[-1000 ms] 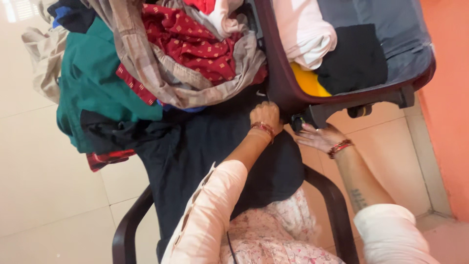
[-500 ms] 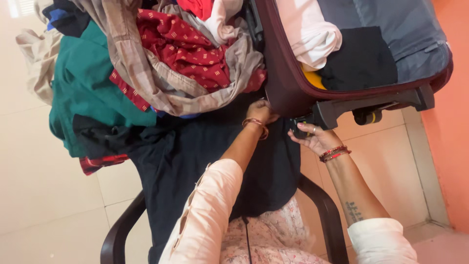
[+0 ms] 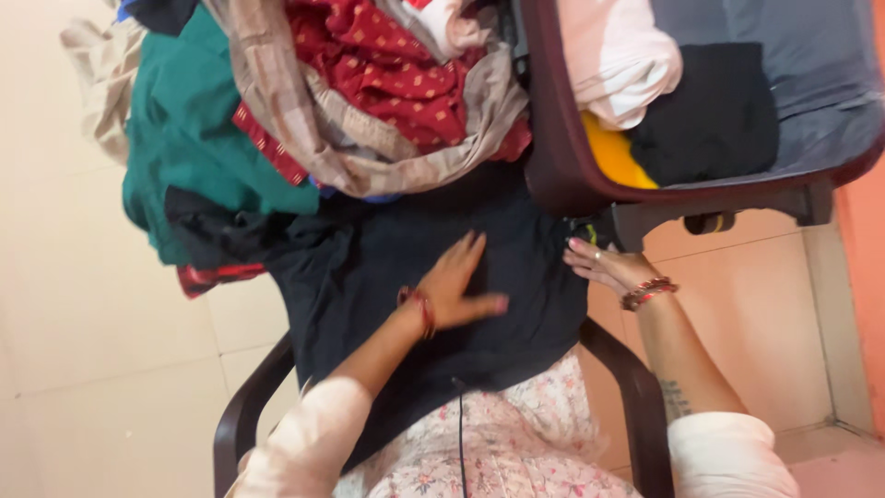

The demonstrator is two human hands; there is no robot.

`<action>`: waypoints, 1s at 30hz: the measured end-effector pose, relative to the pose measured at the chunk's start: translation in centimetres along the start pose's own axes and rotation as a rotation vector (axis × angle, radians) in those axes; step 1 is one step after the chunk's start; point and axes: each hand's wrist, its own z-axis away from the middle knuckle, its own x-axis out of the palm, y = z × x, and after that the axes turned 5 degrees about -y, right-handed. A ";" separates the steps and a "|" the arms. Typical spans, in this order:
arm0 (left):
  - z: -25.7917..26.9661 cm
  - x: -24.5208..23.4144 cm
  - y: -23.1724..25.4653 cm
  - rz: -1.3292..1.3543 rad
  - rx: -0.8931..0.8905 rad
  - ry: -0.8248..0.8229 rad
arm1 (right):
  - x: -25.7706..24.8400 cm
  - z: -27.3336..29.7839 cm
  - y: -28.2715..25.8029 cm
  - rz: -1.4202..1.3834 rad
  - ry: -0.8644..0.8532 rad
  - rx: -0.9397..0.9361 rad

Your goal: The person folds garments and packs them into a suitcase. The person picks up items from a pile, spreads them out on their lap to fold them, and then places them into the suitcase.

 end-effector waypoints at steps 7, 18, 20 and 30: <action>16.7 -1.5 2.6 -0.050 -0.114 -0.079 | 7.5 13.9 -3.0 0.922 -0.069 -0.270; 23.3 -6.8 6.3 0.292 -0.358 0.188 | 16.0 17.7 -2.1 0.982 0.157 -0.752; 23.8 -7.5 7.2 0.183 -0.317 0.214 | 15.0 17.7 -2.0 0.902 0.214 -0.646; 26.9 -7.3 8.8 -0.499 -0.385 0.268 | 14.4 19.2 -0.8 1.490 0.297 -1.072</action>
